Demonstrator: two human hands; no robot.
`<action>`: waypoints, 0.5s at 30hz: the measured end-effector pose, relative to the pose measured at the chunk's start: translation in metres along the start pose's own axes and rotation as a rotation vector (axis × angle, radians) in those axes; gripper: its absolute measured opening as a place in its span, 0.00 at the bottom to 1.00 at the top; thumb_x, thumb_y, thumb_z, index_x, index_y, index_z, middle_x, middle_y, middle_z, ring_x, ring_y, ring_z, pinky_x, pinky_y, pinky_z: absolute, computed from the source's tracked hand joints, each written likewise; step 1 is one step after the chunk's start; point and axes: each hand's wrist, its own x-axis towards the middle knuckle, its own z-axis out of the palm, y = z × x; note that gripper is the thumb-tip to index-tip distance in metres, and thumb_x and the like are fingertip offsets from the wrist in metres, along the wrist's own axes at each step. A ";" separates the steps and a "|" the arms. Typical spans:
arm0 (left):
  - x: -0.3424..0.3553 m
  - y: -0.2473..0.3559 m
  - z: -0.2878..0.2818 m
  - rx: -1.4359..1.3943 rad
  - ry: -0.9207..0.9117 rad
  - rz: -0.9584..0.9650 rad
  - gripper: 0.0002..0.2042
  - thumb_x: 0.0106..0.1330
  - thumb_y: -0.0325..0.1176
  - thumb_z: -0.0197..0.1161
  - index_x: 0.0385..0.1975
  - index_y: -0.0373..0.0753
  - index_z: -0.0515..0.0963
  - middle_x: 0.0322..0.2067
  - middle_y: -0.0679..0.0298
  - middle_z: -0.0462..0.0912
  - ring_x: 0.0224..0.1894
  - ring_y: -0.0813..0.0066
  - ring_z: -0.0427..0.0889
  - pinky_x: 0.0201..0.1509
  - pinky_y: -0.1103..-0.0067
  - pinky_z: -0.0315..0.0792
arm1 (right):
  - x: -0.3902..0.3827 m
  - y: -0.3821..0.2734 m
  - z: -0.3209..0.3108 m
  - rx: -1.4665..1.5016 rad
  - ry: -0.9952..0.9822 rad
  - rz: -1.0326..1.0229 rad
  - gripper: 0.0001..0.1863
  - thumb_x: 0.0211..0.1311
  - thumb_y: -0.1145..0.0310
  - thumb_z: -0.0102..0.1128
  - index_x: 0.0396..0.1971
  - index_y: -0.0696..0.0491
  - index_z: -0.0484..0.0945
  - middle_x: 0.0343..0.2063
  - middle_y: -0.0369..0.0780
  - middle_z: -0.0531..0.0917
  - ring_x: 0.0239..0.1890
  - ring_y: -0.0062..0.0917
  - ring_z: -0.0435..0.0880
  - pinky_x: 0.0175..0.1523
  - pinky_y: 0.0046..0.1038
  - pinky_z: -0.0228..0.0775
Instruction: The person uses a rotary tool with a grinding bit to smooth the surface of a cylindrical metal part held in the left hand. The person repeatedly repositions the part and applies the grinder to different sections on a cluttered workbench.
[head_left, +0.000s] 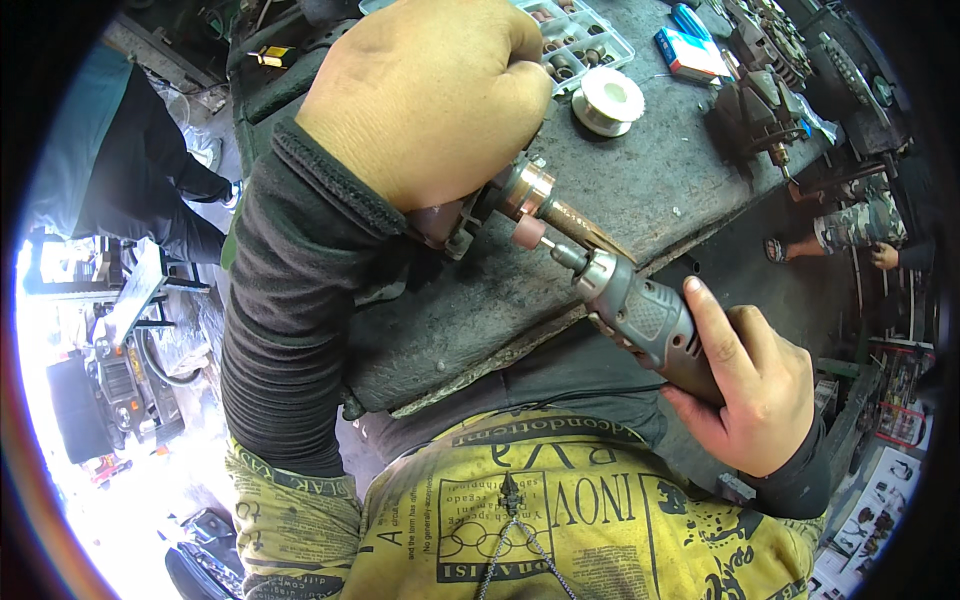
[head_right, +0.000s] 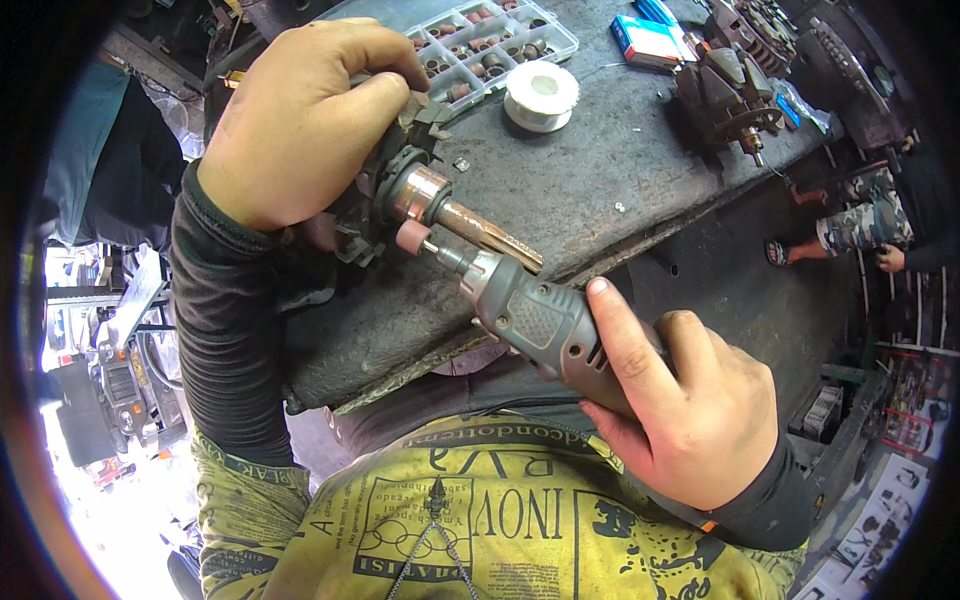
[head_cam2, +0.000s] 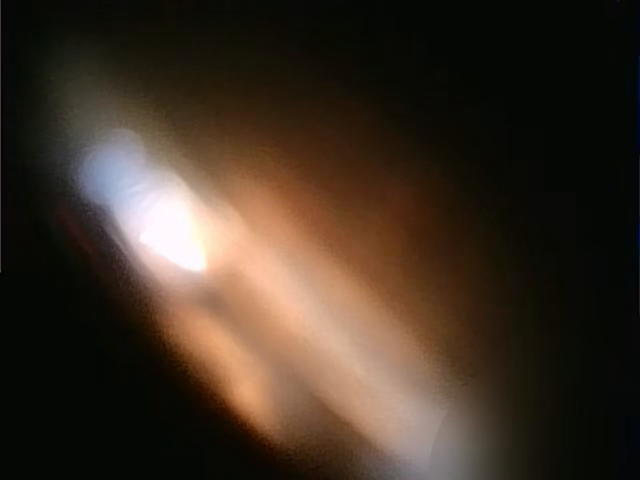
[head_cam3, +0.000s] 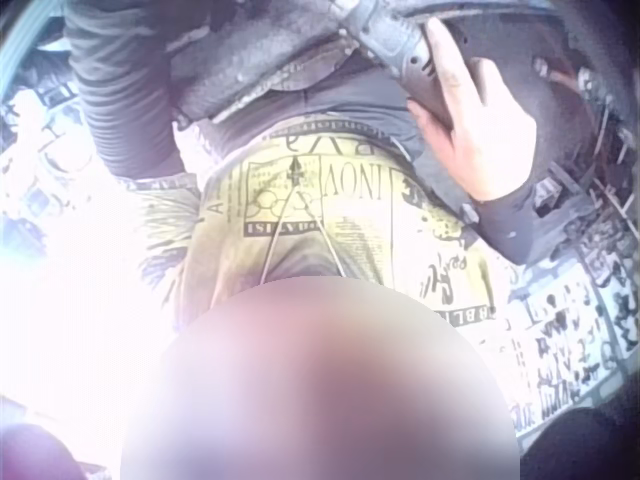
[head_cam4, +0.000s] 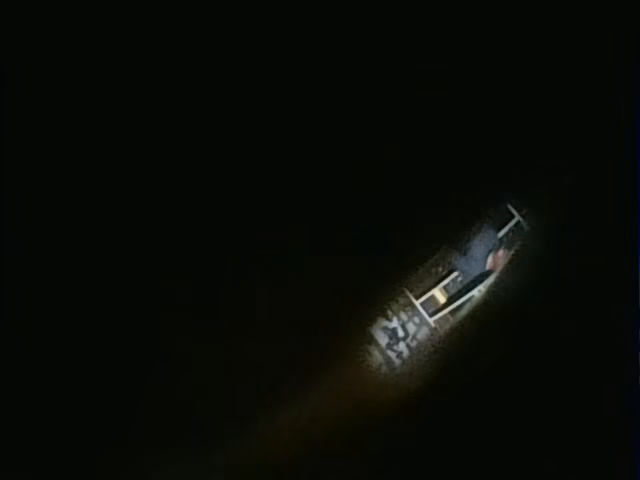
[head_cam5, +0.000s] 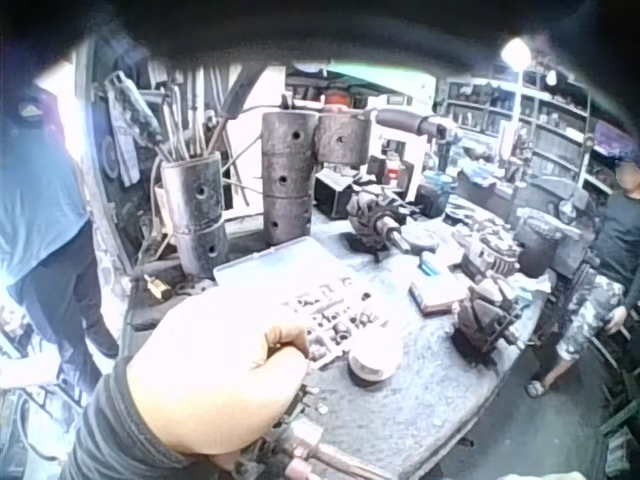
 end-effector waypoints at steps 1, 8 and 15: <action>0.000 0.000 0.000 0.003 0.003 0.005 0.13 0.61 0.31 0.54 0.34 0.30 0.82 0.33 0.49 0.84 0.39 0.54 0.84 0.48 0.68 0.76 | 0.000 0.000 0.000 0.008 0.017 0.029 0.49 0.37 0.68 0.79 0.69 0.52 0.73 0.28 0.40 0.74 0.24 0.31 0.78 0.28 0.33 0.72; 0.001 -0.002 0.002 -0.008 0.001 0.016 0.13 0.61 0.32 0.54 0.34 0.30 0.83 0.33 0.49 0.84 0.39 0.54 0.85 0.48 0.68 0.77 | 0.000 0.001 0.003 0.028 0.030 0.030 0.49 0.36 0.69 0.79 0.68 0.53 0.74 0.28 0.40 0.74 0.25 0.31 0.78 0.28 0.33 0.72; 0.000 0.000 0.001 0.014 0.005 -0.010 0.13 0.61 0.32 0.54 0.35 0.30 0.83 0.33 0.49 0.85 0.39 0.54 0.85 0.48 0.68 0.77 | 0.000 0.000 0.004 0.009 0.061 0.044 0.48 0.37 0.67 0.79 0.68 0.52 0.74 0.29 0.40 0.74 0.24 0.31 0.78 0.28 0.33 0.72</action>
